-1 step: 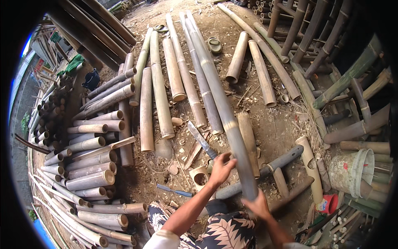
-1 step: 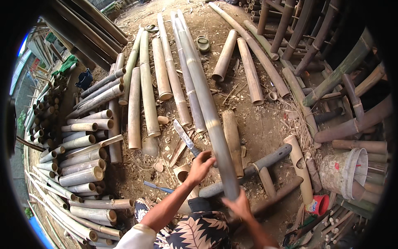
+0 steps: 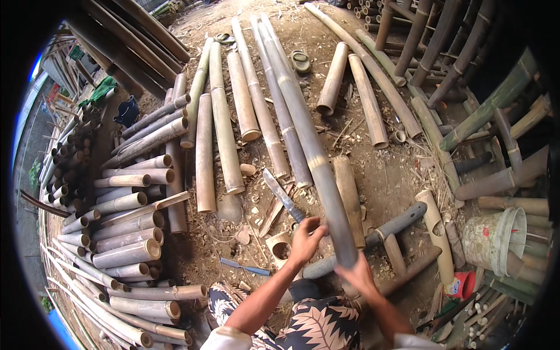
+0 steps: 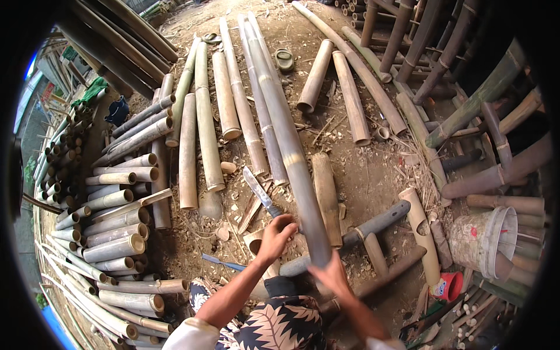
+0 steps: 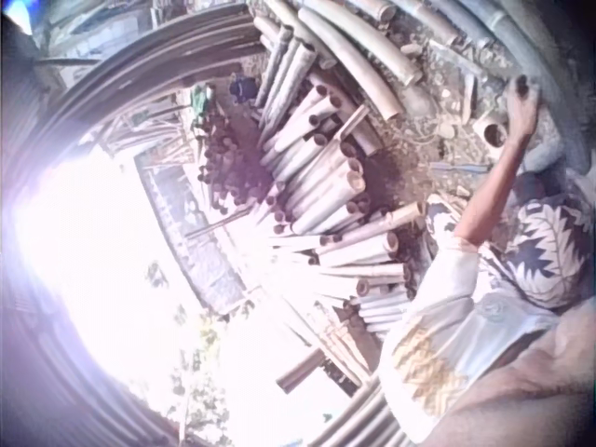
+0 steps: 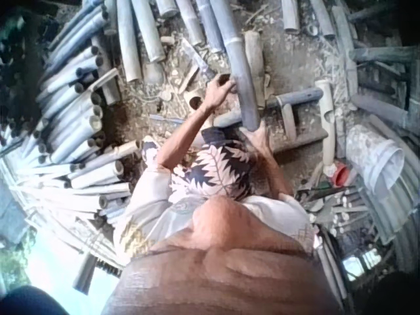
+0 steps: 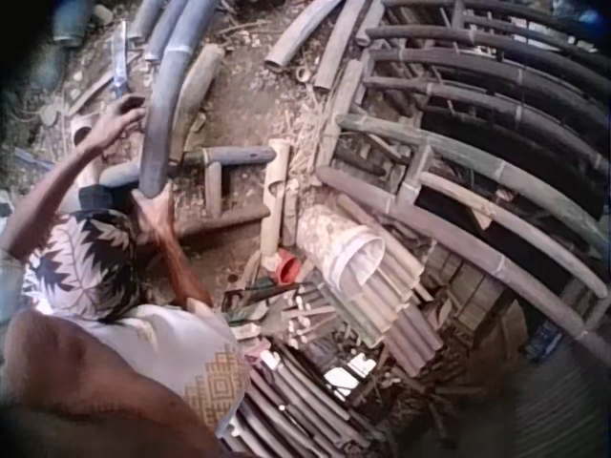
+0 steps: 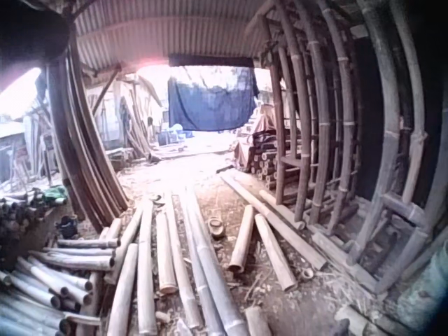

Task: The person carves a hole into a bamboo section using a chisel and a knife and fits another bamboo pole into the hole to test the connection.

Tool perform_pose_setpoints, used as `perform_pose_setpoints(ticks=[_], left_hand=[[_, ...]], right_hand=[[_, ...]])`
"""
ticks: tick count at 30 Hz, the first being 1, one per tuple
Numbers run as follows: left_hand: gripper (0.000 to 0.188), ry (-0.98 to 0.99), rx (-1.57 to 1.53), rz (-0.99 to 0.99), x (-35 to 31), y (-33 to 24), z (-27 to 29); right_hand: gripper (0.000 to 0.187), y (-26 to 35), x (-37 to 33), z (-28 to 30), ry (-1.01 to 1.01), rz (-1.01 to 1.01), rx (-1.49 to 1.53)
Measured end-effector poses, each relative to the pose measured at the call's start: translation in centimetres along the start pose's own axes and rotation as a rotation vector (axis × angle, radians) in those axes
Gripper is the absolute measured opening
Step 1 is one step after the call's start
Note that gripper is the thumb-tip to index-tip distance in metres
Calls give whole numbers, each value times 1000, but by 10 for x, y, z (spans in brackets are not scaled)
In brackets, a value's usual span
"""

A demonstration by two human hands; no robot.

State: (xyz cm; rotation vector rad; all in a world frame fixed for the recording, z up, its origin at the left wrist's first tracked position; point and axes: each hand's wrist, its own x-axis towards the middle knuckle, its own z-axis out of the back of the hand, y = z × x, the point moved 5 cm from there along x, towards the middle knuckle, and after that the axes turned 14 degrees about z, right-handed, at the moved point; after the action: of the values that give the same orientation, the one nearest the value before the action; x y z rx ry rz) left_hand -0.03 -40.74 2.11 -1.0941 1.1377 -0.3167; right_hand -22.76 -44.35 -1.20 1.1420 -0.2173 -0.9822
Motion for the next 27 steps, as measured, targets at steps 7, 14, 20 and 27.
perform_pose_setpoints(ticks=[7,14,20,27], left_hand=[[27,-241,-174,378,-131,126,107],[22,-385,-469,539,-199,191,136],[29,-144,-120,480,-165,169,118],[34,-215,457,484,-124,174,181]], right_hand=[[89,105,211,-28,-260,419,-29],[94,54,168,10,-73,-20,-650],[112,-15,172,33,-58,-75,-194],[104,-42,292,134,-151,262,-756]])
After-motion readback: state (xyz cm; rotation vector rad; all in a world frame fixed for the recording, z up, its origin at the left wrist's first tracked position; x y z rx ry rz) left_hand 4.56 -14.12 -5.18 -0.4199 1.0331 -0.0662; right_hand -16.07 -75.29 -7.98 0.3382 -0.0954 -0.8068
